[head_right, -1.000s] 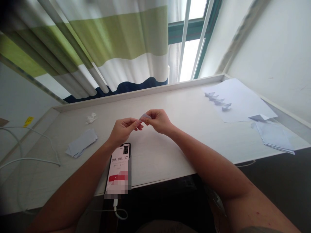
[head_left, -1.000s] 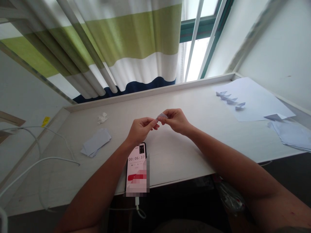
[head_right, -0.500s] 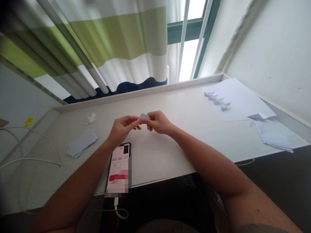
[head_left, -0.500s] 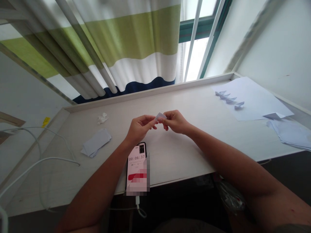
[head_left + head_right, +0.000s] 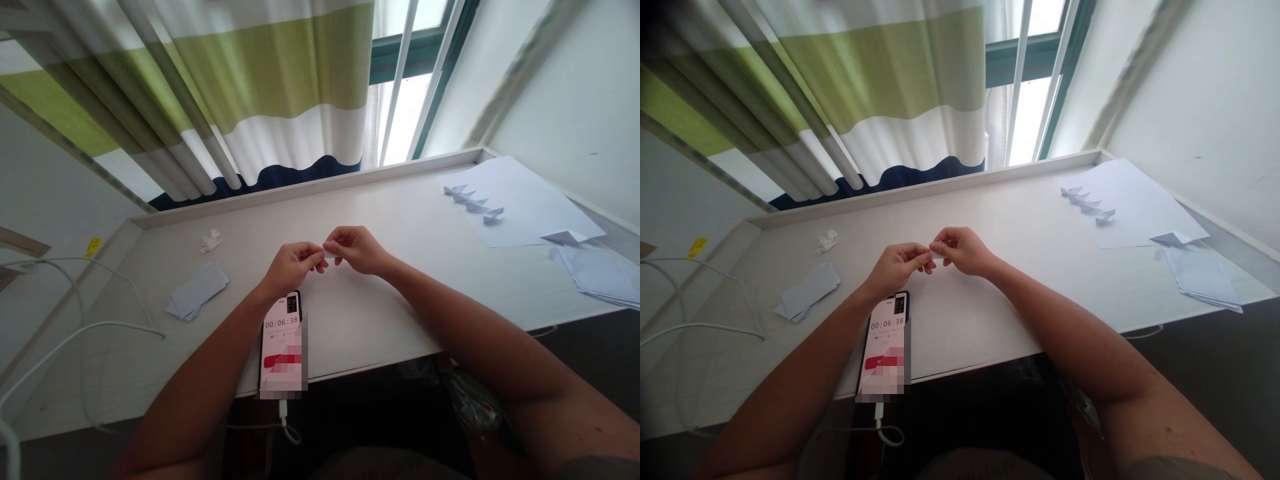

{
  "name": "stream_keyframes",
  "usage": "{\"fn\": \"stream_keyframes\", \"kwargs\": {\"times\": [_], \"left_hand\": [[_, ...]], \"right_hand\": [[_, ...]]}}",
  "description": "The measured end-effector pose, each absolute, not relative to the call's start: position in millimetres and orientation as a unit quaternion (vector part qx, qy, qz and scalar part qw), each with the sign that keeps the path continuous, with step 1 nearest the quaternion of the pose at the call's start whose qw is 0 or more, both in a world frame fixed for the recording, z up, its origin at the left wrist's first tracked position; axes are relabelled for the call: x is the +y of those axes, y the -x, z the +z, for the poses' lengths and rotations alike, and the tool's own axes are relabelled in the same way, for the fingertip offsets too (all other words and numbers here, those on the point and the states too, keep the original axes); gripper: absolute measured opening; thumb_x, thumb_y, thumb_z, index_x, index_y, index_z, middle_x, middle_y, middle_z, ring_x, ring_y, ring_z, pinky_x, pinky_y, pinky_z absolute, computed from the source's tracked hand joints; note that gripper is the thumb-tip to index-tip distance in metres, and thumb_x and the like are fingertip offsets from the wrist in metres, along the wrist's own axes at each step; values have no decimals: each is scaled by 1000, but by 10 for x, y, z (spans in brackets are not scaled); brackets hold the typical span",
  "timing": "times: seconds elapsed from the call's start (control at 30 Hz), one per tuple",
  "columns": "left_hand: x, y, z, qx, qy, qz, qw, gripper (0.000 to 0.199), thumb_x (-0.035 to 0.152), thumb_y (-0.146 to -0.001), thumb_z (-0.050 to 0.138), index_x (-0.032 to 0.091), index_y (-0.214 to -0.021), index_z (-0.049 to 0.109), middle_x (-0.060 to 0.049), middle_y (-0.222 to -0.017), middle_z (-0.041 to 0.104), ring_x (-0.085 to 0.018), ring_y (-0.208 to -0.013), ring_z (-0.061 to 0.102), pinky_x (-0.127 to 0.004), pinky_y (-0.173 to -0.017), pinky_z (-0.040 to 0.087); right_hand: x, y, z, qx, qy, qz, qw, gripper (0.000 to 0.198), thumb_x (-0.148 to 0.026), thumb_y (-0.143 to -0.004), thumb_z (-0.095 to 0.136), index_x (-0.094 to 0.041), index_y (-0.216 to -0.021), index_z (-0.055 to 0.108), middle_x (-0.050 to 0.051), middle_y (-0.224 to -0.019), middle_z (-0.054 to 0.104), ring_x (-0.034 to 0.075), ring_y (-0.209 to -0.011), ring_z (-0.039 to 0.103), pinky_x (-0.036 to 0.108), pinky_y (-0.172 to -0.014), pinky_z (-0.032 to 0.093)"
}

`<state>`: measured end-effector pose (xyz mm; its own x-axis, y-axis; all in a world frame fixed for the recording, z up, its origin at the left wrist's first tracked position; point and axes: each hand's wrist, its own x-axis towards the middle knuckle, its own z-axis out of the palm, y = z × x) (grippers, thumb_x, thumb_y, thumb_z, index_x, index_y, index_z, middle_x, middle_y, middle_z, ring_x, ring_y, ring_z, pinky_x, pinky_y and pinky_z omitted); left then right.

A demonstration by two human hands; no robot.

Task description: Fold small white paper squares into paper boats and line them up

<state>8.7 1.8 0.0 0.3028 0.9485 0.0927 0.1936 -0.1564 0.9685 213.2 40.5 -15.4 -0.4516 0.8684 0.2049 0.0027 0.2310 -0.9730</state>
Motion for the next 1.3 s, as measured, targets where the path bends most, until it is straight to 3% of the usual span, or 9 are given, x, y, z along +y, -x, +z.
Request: {"fn": "stream_keyframes", "kwargs": {"times": [0.13,0.3,0.37,0.5,0.6,0.8,1.0,1.3], "left_hand": [[6,-107,24,442,-638,418,472,27,45,-87,84,18,-89,82,-7,-78,80,-17,-68,68,-31,-69,55],[36,-62,44,484,-605,440,454,28,44,-89,82,17,-96,81,1,-54,66,-12,-49,56,-27,-55,46],[54,-40,41,477,-593,461,456,28,43,-88,83,17,-97,80,-1,-61,72,-13,-52,61,-28,-57,49],[69,-29,35,457,-594,488,446,27,39,-87,83,16,-101,81,-8,-88,82,-18,-73,75,-31,-69,58],[71,-37,22,451,-598,493,441,30,41,-89,81,16,-106,81,-8,-91,82,-21,-83,78,-33,-74,61],[96,-46,-37,414,-581,516,473,55,45,-84,90,20,-131,75,-6,-98,83,-20,-89,77,-32,-75,62],[74,-65,-12,406,-586,514,477,39,52,-83,90,21,-105,85,-8,-105,83,-20,-90,73,-32,-74,60],[105,-75,-48,418,-586,527,453,33,49,-84,89,21,-101,83,-6,-98,82,-19,-88,73,-31,-74,58]], "right_hand": [[397,-2123,-146,-675,341,499,423,49,-64,-88,83,-18,-82,69,4,-74,74,14,-60,69,27,-57,56],[400,-2135,-111,-648,323,530,442,64,-82,-90,69,-18,-90,68,2,-73,71,13,-56,68,25,-52,56],[416,-2148,-110,-637,325,561,416,68,-85,-92,63,-18,-94,70,1,-69,70,12,-50,66,24,-47,54],[424,-2152,-117,-611,322,614,383,59,-76,-92,73,-18,-101,76,3,-77,74,13,-55,70,25,-51,60],[415,-2144,-122,-604,305,622,395,49,-61,-84,90,-18,-103,79,5,-90,79,15,-69,75,28,-60,66],[434,-2158,-129,-581,284,625,437,50,-54,-75,98,-18,-104,78,3,-81,79,15,-67,74,30,-63,65],[407,-2166,-107,-567,276,655,417,50,-51,-75,99,-19,-106,77,3,-84,80,14,-63,72,30,-62,64],[355,-2109,-90,-598,286,612,432,43,-52,-83,91,-20,-110,79,7,-98,82,23,-95,78,28,-60,67]]}}
